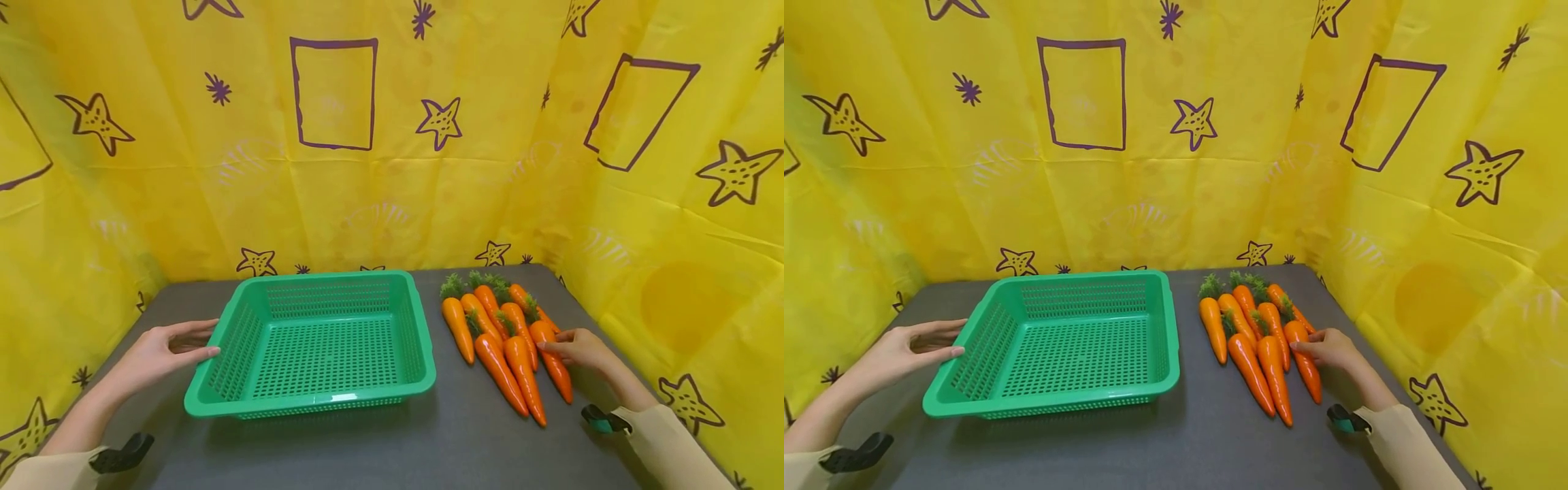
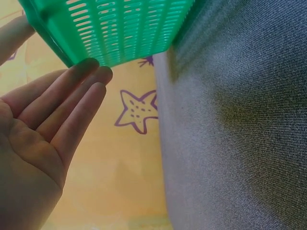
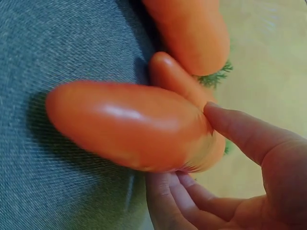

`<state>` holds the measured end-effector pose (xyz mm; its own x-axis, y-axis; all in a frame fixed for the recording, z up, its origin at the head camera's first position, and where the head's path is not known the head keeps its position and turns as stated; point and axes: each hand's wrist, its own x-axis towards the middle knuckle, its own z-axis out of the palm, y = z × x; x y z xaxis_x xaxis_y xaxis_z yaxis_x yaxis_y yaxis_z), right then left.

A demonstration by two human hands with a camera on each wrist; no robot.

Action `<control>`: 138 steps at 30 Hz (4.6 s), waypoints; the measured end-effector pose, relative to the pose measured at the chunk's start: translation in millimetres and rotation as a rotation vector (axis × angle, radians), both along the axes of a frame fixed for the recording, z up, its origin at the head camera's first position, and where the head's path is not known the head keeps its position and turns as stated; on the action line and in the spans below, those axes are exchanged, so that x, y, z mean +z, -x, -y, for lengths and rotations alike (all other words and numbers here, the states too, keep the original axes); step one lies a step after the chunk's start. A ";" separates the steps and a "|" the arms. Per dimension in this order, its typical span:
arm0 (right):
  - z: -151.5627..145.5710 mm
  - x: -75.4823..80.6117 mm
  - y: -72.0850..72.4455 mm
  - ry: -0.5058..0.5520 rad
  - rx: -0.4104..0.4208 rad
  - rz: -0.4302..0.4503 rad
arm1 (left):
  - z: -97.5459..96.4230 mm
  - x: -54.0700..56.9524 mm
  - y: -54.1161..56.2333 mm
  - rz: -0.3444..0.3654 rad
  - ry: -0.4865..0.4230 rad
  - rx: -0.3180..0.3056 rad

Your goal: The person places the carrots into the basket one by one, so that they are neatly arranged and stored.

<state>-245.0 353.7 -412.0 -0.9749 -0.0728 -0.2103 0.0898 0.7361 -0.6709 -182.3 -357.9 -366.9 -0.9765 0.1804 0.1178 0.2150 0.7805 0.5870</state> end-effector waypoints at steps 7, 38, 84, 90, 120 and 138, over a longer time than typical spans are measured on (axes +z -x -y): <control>-0.8 8.3 -0.1 -0.031 -0.017 -0.011 | -0.3 1.3 0.0 -0.001 -0.003 0.001; 31.7 55.8 10.3 -0.015 0.037 -0.047 | 0.5 -4.0 0.8 0.007 0.005 0.019; 164.4 96.6 49.8 0.162 0.225 0.051 | -0.6 1.7 -1.2 0.004 -0.034 0.013; 178.8 100.6 54.0 0.157 0.236 0.070 | -0.2 1.5 0.4 -0.005 -0.029 0.008; 277.9 102.5 69.2 0.217 0.377 0.144 | -0.3 -1.8 0.9 0.015 -0.069 0.016; 336.9 97.6 70.3 0.216 0.455 0.184 | -1.2 3.6 3.4 0.024 -0.060 -0.007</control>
<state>-315.3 16.7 -314.4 -0.7833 -0.5396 -0.3087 -0.0753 0.5752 -0.8145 -185.7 -356.7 -363.3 -0.9779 0.1807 0.1054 0.2059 0.7420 0.6380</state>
